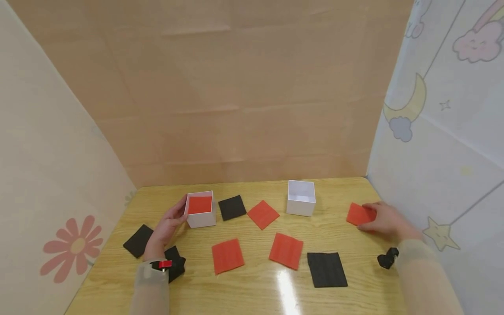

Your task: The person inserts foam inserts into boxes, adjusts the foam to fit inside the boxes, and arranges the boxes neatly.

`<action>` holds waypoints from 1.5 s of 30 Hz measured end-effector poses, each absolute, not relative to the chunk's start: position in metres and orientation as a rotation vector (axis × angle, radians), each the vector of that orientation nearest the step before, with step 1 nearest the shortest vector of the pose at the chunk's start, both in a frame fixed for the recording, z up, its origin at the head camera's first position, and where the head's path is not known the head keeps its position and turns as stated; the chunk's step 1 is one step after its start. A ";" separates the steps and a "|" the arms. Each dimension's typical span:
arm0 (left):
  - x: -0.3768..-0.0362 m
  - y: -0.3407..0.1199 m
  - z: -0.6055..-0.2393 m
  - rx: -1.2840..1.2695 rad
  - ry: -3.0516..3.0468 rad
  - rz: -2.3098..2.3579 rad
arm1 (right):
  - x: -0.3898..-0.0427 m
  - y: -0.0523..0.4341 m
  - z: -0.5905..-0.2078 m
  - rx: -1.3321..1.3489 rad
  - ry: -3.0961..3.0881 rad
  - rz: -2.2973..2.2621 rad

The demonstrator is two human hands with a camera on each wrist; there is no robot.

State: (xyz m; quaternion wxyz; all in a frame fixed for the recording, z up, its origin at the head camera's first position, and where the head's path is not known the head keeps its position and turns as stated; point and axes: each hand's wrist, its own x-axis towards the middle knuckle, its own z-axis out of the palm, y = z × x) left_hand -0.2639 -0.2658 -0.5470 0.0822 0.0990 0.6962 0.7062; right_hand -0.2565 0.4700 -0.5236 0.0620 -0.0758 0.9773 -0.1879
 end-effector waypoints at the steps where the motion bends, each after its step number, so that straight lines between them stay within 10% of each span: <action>1: -0.264 -0.266 -0.547 0.293 2.079 2.107 | -0.256 0.470 -0.524 -0.237 2.960 -0.576; 45: -0.264 -0.265 -0.548 0.268 2.053 2.128 | -0.228 0.435 -0.515 -0.244 3.085 -1.165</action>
